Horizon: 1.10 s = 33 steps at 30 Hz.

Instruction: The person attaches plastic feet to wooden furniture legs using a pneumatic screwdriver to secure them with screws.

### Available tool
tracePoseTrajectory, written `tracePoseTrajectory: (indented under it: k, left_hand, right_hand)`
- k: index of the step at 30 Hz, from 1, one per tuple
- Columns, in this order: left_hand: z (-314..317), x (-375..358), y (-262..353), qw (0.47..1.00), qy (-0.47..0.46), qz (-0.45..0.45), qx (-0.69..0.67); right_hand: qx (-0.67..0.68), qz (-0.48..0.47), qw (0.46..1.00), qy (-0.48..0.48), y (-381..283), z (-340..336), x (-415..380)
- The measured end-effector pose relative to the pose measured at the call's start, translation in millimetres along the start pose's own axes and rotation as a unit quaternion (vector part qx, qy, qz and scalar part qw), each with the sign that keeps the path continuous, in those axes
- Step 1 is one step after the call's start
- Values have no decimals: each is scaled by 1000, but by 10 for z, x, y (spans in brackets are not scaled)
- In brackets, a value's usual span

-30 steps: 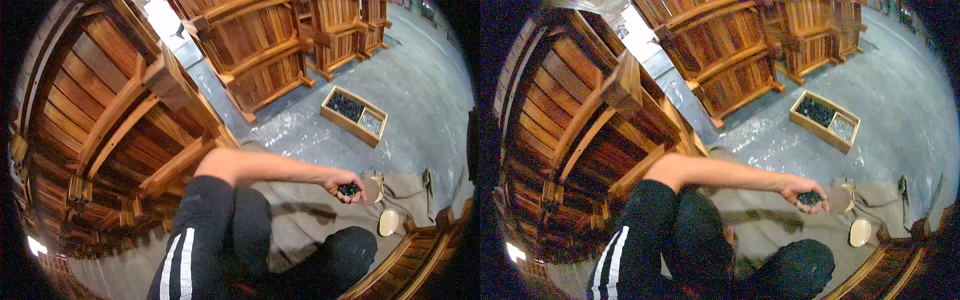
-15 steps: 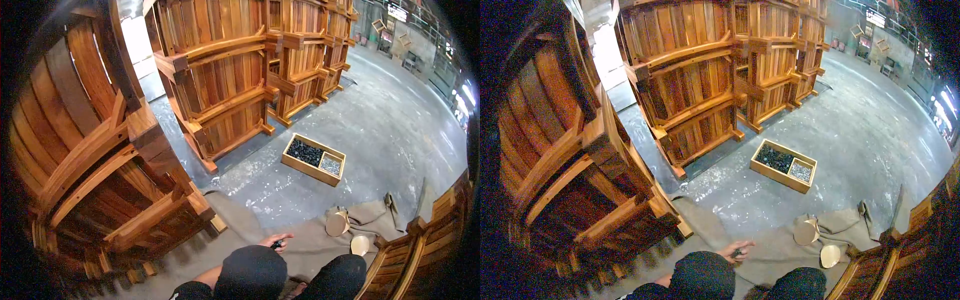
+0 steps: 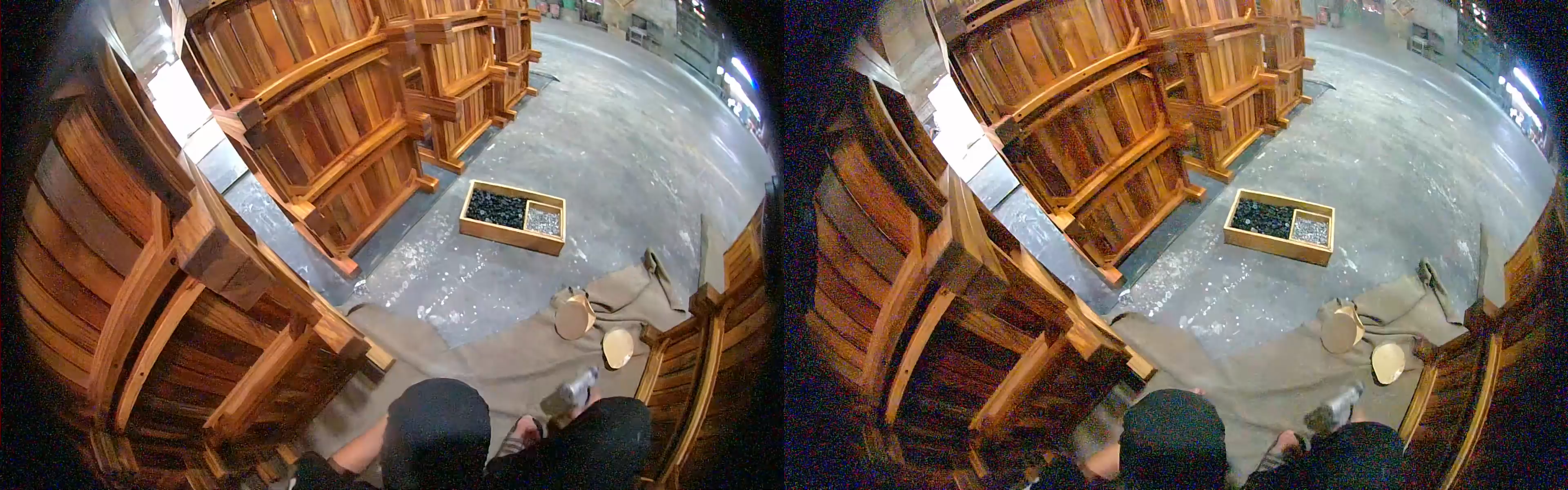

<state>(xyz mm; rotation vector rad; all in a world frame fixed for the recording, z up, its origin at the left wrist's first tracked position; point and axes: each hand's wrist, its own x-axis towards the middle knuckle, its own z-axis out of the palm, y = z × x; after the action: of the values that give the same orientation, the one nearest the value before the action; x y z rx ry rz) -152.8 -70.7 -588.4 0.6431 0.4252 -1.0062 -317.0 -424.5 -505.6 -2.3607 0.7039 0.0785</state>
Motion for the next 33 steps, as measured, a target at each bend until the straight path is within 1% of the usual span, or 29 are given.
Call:
tracePoseTrajectory:
  k: [2, 3, 5, 6, 7, 8, 12, 14, 16, 18, 21, 22, 23, 24, 25, 27, 29, 30, 31, 32, 33]
  left_hand:
    - [-96, -169, -77, 999, 29, 18, -25]
    - [-145, -252, -128, 998, 43, 23, -36]
    - [-198, -399, -175, 996, 64, 34, -51]
    - [-229, -474, -217, 995, 73, 41, -61]
    - [-247, -548, -248, 993, 81, 49, -68]
    - [-270, -617, -295, 992, 86, 57, -77]
    - [-303, -899, -549, 984, 103, 83, -117]
    - [-277, -972, -629, 981, 108, 92, -129]
    - [-231, -956, -655, 979, 110, 99, -143]
    - [-183, -809, -552, 976, 109, 109, -156]
    - [-220, -328, -81, 973, 117, 118, -162]
    - [-344, -172, 45, 970, 143, 87, -177]
    - [-394, -169, 103, 975, 78, 128, -162]
    - [-491, -108, 150, 972, 36, 160, -169]
    - [-534, -74, 209, 967, 70, 191, -153]
    - [-565, -28, 290, 950, 138, 252, -121]
    - [-647, 25, 350, 930, 220, 282, -82]
    - [-788, 94, 359, 923, 245, 281, -98]
    - [-812, 81, 384, 924, 264, 271, -60]
    - [-828, 64, 392, 923, 284, 258, -25]
    - [-808, 50, 391, 921, 304, 244, 10]
  right_hand:
    - [-121, -21, 992, 41, 11, -224, 360]
    - [-198, -4, 978, 61, -19, -289, 598]
    - [-249, -130, 954, 103, 63, -446, 1224]
    - [-305, -180, 933, 62, -412, -747, 1334]
    - [-281, -224, 924, 129, -273, -743, 1703]
    - [-254, -271, 916, 153, -481, -871, 1879]
    - [-276, -240, 919, 148, -941, -1057, 2777]
    - [-261, -253, 924, 117, -1194, -1056, 3042]
    - [-244, -309, 916, 85, -1580, -1008, 3026]
    - [-224, -392, 891, 52, -1821, -849, 3029]
    - [-229, -434, 863, -119, -2298, -400, 2592]
    - [-258, -468, 833, -145, -2253, -107, 2568]
    - [-281, -501, 802, -163, -2195, 168, 2484]
    - [-297, -491, 796, -194, -2284, 380, 2145]
    - [-313, -481, 788, -222, -2392, 592, 1771]
    - [-305, -534, 740, -273, -2231, 1103, 1473]
    - [-286, -579, 703, -299, -2027, 1515, 1243]
    - [-284, -621, 683, -259, -1883, 1696, 1150]
    - [-280, -661, 662, -216, -1803, 1805, 1054]
    - [-254, -679, 659, -202, -1723, 1874, 989]
    - [-251, -674, 664, -205, -1686, 1895, 932]
